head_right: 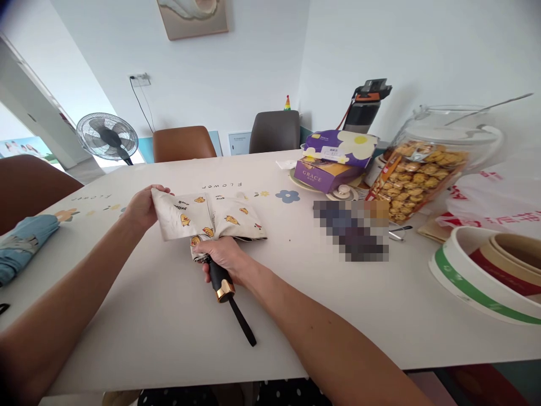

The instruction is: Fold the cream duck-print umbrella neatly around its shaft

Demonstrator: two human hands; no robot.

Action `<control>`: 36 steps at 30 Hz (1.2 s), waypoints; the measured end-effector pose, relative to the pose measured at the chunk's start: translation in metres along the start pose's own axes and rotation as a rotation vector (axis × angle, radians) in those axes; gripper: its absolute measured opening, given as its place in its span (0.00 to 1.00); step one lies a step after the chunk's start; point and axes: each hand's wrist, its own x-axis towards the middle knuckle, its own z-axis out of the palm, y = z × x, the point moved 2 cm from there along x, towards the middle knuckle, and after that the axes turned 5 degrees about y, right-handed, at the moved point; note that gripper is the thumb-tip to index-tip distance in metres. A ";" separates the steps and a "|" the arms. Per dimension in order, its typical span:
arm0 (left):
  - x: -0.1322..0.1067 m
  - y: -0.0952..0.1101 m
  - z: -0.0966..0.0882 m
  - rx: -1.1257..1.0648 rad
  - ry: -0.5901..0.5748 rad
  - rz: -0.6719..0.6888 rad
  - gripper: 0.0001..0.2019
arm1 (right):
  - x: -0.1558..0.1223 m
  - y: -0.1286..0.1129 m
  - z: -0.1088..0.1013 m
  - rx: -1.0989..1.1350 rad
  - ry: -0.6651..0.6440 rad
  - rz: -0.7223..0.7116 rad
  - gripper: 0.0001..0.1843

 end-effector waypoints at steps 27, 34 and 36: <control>-0.020 0.012 0.018 0.344 -0.008 0.027 0.19 | 0.001 -0.002 0.000 0.077 0.028 -0.022 0.09; -0.021 0.013 0.017 0.659 0.063 0.162 0.19 | 0.002 -0.001 -0.001 0.079 0.030 -0.009 0.09; -0.020 0.010 0.015 0.673 0.075 0.117 0.16 | 0.001 -0.002 -0.001 0.086 0.025 -0.005 0.09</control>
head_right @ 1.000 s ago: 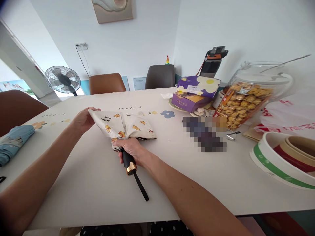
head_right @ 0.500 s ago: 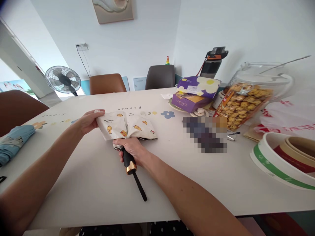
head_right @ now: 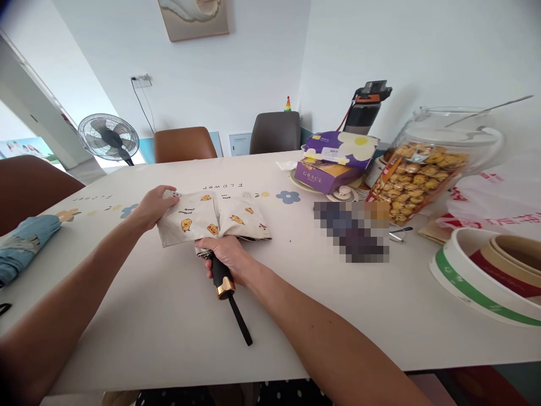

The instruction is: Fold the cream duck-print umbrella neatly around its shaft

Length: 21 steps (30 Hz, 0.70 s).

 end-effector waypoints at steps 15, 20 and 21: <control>-0.020 0.022 0.004 -0.168 -0.076 0.003 0.08 | -0.003 -0.004 0.001 0.034 0.051 -0.012 0.08; -0.015 0.016 0.005 -0.015 -0.031 0.058 0.06 | -0.001 -0.004 -0.002 0.069 0.015 -0.021 0.09; -0.014 0.015 0.005 0.004 -0.028 0.064 0.06 | -0.001 -0.004 -0.003 0.071 -0.003 -0.023 0.09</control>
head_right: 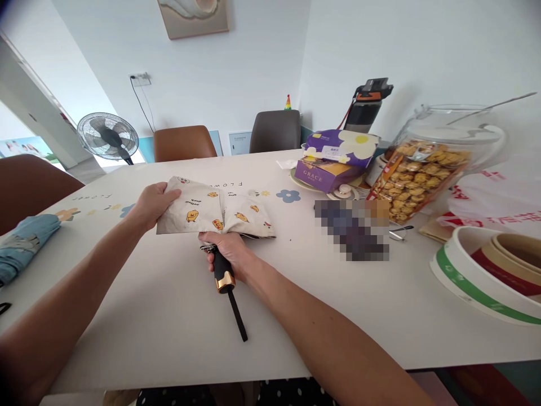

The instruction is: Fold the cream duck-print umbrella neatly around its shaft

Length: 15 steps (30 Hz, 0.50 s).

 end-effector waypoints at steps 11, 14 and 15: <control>0.005 -0.004 0.000 -0.074 -0.041 -0.077 0.05 | 0.006 0.001 -0.005 0.075 -0.088 -0.016 0.16; 0.006 -0.008 0.000 -0.027 -0.039 -0.089 0.06 | 0.005 0.001 -0.004 0.097 -0.062 -0.008 0.18; 0.007 -0.010 0.000 -0.008 -0.048 -0.097 0.06 | 0.004 0.001 -0.003 0.106 -0.054 -0.016 0.18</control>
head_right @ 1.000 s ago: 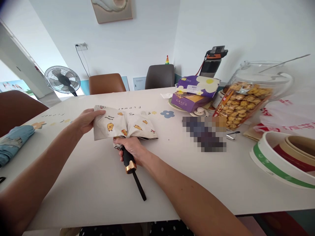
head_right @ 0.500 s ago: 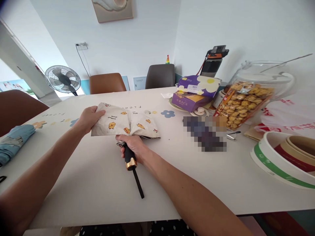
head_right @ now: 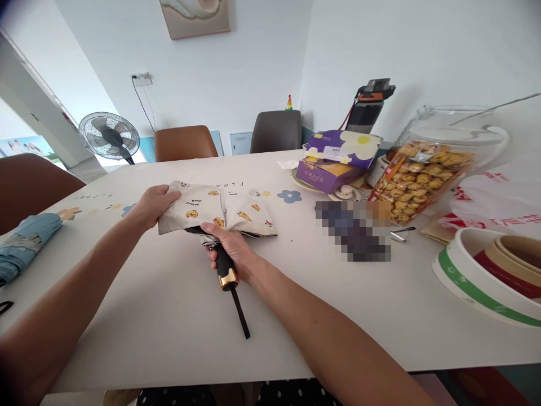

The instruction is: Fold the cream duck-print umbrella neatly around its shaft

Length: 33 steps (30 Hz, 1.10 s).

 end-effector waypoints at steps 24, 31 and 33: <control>0.005 -0.010 0.001 0.096 -0.097 -0.035 0.06 | -0.001 -0.001 -0.001 -0.009 0.081 -0.016 0.10; 0.004 -0.008 0.001 0.057 -0.103 -0.094 0.08 | -0.001 0.000 0.000 -0.013 0.102 -0.029 0.10; 0.004 -0.008 0.002 0.068 -0.095 -0.078 0.08 | -0.001 -0.001 0.000 -0.012 0.108 -0.028 0.10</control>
